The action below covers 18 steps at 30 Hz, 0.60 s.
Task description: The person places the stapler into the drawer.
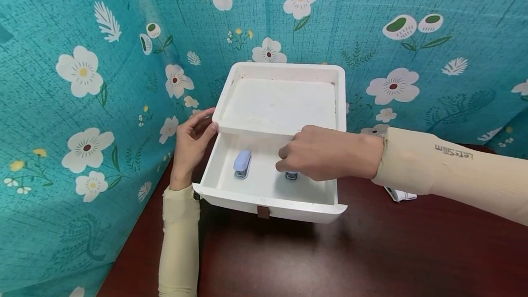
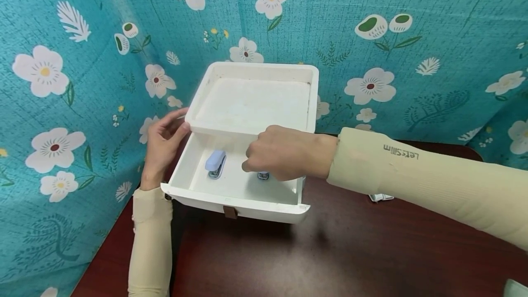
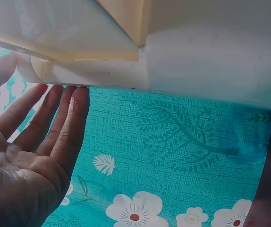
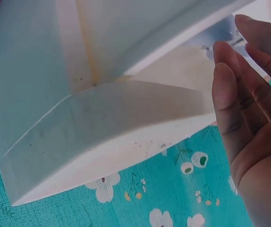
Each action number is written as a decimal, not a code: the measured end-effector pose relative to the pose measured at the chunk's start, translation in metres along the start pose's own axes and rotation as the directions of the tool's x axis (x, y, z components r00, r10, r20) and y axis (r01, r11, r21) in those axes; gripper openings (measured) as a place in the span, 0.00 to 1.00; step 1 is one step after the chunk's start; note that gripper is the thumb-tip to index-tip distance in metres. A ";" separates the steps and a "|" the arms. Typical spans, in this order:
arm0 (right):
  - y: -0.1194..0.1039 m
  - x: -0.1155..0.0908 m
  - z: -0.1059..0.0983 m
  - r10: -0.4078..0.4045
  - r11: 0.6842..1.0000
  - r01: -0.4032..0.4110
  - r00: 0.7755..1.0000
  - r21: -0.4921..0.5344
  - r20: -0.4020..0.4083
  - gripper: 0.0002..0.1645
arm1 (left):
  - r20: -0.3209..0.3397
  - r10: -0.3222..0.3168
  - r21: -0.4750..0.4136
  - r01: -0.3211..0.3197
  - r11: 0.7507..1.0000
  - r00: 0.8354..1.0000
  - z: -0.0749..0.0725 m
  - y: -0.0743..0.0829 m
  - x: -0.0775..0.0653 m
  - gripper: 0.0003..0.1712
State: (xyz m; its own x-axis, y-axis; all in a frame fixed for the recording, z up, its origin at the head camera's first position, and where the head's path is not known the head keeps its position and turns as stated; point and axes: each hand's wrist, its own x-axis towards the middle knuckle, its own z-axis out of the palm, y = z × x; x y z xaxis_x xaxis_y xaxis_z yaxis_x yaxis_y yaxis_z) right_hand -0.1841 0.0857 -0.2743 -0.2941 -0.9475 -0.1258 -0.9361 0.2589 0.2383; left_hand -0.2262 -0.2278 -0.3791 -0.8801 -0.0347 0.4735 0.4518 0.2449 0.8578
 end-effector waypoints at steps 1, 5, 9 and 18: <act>-0.001 -0.001 -0.001 0.001 1.000 -0.001 1.000 -0.001 -0.006 0.19 | 0.000 -0.001 0.001 0.001 1.000 1.000 0.000 0.000 0.000 0.23; -0.002 -0.008 -0.005 0.004 1.000 -0.004 0.999 -0.002 -0.041 0.18 | -0.002 0.000 0.004 0.000 1.000 1.000 -0.001 0.001 -0.001 0.23; -0.002 -0.017 -0.008 0.032 0.999 -0.028 0.995 0.043 -0.098 0.16 | 0.002 0.001 0.006 -0.001 1.000 1.000 -0.002 0.002 -0.002 0.23; 0.001 -0.047 -0.009 0.122 0.983 -0.083 0.960 0.162 -0.253 0.16 | 0.014 -0.002 -0.005 0.002 1.000 1.000 -0.004 0.004 -0.001 0.23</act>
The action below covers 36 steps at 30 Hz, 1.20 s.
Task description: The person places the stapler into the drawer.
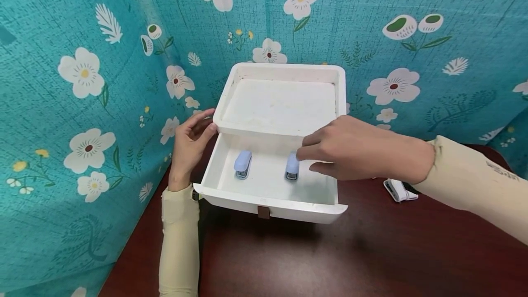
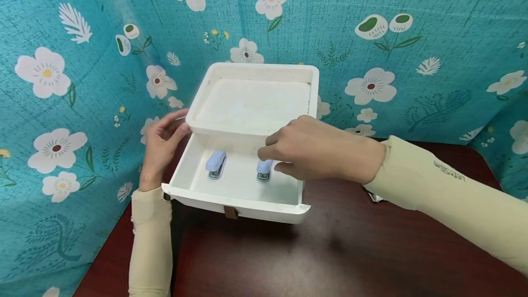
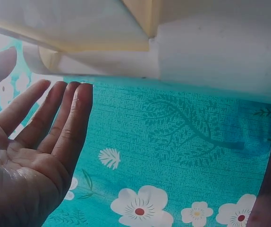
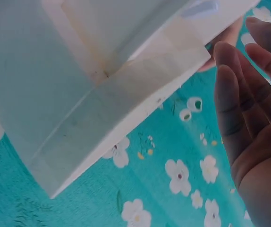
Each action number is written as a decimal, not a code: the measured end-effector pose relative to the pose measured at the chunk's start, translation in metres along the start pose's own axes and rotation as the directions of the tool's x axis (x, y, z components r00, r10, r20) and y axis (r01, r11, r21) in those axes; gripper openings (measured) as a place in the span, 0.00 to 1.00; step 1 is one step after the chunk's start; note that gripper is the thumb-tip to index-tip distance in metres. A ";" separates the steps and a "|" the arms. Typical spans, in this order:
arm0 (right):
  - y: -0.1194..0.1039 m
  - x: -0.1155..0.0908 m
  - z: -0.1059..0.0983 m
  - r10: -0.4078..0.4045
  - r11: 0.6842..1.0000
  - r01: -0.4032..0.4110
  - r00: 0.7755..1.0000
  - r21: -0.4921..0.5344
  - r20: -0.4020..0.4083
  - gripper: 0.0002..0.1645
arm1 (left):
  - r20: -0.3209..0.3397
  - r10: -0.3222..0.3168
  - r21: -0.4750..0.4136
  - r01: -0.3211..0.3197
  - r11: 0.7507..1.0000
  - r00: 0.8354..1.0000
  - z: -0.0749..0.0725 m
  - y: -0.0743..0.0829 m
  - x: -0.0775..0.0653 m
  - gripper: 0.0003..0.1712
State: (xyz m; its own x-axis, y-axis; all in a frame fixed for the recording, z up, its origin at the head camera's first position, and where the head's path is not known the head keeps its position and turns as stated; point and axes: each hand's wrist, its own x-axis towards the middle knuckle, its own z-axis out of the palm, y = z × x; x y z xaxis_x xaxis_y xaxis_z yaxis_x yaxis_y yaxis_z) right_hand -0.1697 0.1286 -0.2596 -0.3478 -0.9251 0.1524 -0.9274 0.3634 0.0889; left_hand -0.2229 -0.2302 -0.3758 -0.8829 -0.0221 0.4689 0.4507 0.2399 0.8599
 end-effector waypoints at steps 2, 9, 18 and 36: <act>0.001 -0.007 0.000 0.016 1.000 -0.015 0.999 0.024 -0.038 0.18 | 0.004 -0.001 -0.008 0.001 1.000 1.000 -0.002 0.001 0.000 0.23; 0.000 -0.027 0.009 0.031 0.995 -0.016 0.987 0.097 -0.158 0.18 | 0.043 0.007 -0.020 -0.006 1.000 0.999 -0.012 0.005 -0.002 0.22; -0.004 -0.048 0.024 0.074 0.977 -0.014 0.959 0.215 -0.273 0.18 | 0.190 0.018 -0.031 -0.012 0.999 0.982 -0.039 0.009 -0.010 0.16; -0.017 -0.077 0.056 0.116 0.947 -0.005 0.938 0.323 -0.326 0.09 | 0.512 -0.310 0.303 0.169 0.938 0.801 -0.073 0.057 -0.045 0.14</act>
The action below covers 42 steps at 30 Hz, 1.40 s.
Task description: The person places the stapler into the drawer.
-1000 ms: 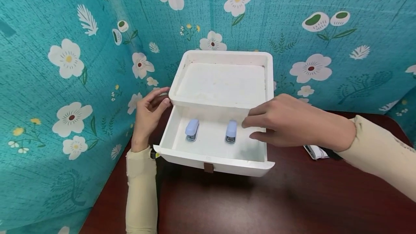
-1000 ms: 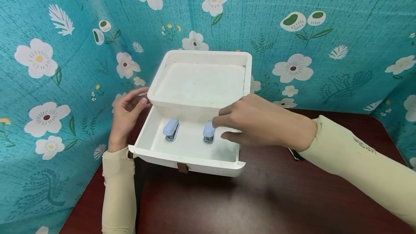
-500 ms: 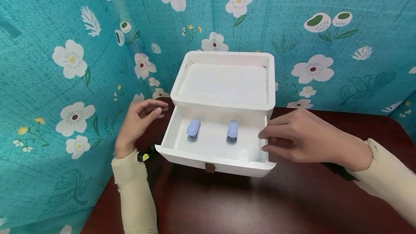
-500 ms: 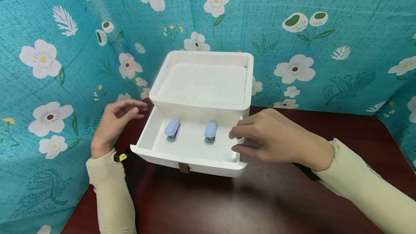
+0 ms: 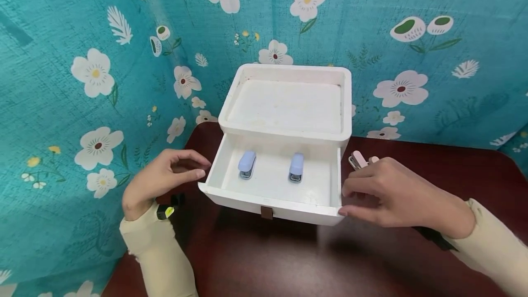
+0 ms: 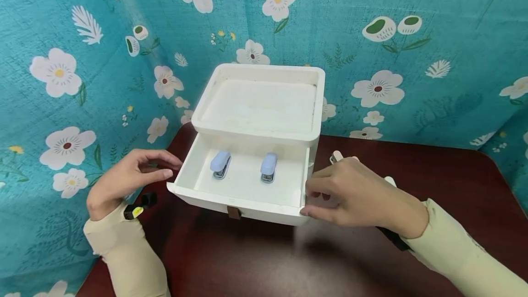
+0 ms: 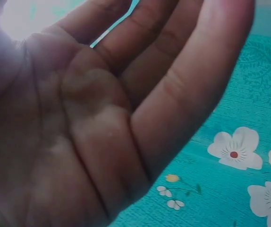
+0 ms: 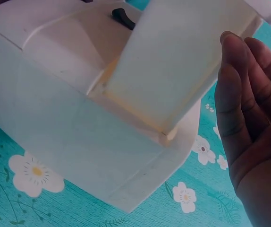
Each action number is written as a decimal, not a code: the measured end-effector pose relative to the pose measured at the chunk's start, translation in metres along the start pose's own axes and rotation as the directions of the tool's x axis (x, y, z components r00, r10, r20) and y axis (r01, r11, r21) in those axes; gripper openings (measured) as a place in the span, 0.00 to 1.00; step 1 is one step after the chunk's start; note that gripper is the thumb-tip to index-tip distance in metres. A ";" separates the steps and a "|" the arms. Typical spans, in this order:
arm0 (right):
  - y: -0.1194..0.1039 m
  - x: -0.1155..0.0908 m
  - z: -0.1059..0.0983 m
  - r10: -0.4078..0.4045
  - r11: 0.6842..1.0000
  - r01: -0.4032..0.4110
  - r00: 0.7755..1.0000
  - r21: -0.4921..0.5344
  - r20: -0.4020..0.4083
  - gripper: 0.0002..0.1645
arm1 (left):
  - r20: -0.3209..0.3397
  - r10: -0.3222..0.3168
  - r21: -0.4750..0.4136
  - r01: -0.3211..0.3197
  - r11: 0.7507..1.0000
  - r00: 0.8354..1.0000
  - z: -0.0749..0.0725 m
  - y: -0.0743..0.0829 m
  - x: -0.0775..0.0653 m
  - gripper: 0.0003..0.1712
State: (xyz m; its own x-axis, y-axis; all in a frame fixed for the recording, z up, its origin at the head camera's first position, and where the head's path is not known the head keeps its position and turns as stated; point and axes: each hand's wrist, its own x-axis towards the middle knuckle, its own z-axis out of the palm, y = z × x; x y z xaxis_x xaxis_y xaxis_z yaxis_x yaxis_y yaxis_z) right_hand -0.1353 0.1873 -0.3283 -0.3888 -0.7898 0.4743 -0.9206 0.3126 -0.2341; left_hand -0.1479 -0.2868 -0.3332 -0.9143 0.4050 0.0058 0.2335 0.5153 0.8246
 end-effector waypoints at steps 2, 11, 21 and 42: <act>-0.001 -0.003 0.003 0.014 1.000 -0.014 1.000 -0.004 0.002 0.10 | 0.029 0.007 -0.002 -0.007 1.000 1.000 0.002 0.002 -0.001 0.12; -0.002 -0.006 0.013 -0.010 1.000 0.010 1.000 -0.005 0.009 0.11 | 0.089 -0.042 -0.022 0.044 0.999 0.995 0.009 0.014 -0.008 0.16; -0.004 -0.005 0.016 -0.016 1.000 0.016 1.000 -0.013 0.014 0.15 | 0.079 -0.099 0.072 0.093 0.993 0.992 0.010 0.021 -0.012 0.15; 0.017 0.000 0.012 0.009 0.999 -0.007 0.998 0.041 -0.061 0.10 | -0.050 -0.049 0.074 0.052 0.996 0.998 0.011 0.017 -0.002 0.16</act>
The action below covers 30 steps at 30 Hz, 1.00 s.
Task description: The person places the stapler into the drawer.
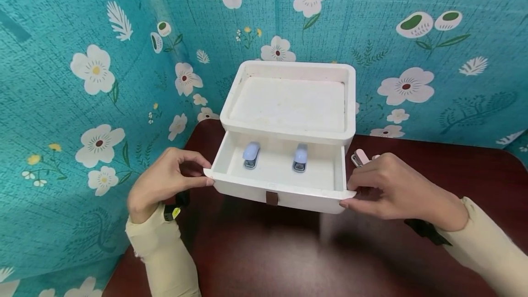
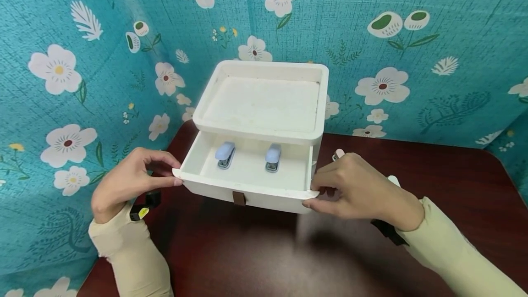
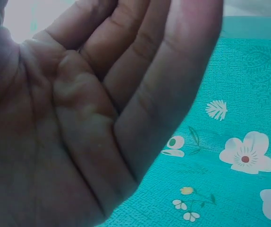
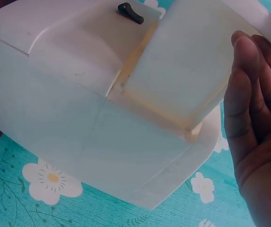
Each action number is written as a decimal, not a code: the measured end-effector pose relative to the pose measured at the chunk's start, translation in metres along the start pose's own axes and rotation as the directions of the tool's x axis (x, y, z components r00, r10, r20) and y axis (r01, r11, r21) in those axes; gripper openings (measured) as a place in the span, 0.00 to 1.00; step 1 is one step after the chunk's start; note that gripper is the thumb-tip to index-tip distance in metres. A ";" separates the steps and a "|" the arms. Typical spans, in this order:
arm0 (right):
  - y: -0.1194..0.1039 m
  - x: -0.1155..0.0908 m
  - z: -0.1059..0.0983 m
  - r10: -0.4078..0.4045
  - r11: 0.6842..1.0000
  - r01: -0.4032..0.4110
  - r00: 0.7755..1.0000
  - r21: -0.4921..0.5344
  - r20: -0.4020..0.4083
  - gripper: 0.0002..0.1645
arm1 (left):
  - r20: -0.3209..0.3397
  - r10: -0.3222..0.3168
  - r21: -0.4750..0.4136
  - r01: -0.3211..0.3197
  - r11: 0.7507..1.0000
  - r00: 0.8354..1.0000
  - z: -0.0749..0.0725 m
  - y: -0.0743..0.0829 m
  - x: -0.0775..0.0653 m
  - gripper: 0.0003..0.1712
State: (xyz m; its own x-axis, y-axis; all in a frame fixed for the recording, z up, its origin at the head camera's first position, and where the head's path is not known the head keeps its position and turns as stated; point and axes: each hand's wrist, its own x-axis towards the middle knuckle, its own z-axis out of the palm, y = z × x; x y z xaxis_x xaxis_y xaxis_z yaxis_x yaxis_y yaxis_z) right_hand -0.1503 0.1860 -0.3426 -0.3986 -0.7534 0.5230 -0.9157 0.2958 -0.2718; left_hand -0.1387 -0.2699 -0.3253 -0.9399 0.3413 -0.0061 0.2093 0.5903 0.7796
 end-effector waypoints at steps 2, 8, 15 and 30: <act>0.003 -0.001 0.001 0.003 1.000 -0.003 1.000 0.020 -0.009 0.09 | -0.005 0.005 0.002 -0.005 1.000 1.000 0.000 0.000 0.002 0.17; 0.010 -0.001 0.002 0.037 0.999 -0.036 0.999 0.039 -0.033 0.09 | -0.038 0.001 0.018 -0.001 1.000 0.999 0.001 0.000 0.009 0.17; 0.023 -0.002 0.004 0.076 0.997 -0.074 0.994 0.022 -0.084 0.12 | -0.108 0.039 0.087 -0.030 0.996 0.993 0.006 -0.003 0.022 0.16; 0.049 -0.005 0.014 0.191 0.977 -0.208 0.950 -0.041 -0.246 0.20 | -0.316 0.105 0.108 -0.074 0.991 0.943 0.020 -0.020 0.056 0.19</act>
State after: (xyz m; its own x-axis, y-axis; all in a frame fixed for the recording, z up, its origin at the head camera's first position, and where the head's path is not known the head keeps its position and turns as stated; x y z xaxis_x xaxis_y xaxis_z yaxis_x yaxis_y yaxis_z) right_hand -0.1920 0.1961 -0.3700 -0.5664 -0.5145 0.6438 -0.8143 0.4698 -0.3409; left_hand -0.1906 -0.2480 -0.3535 -0.9496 0.1522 0.2741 0.3061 0.6391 0.7056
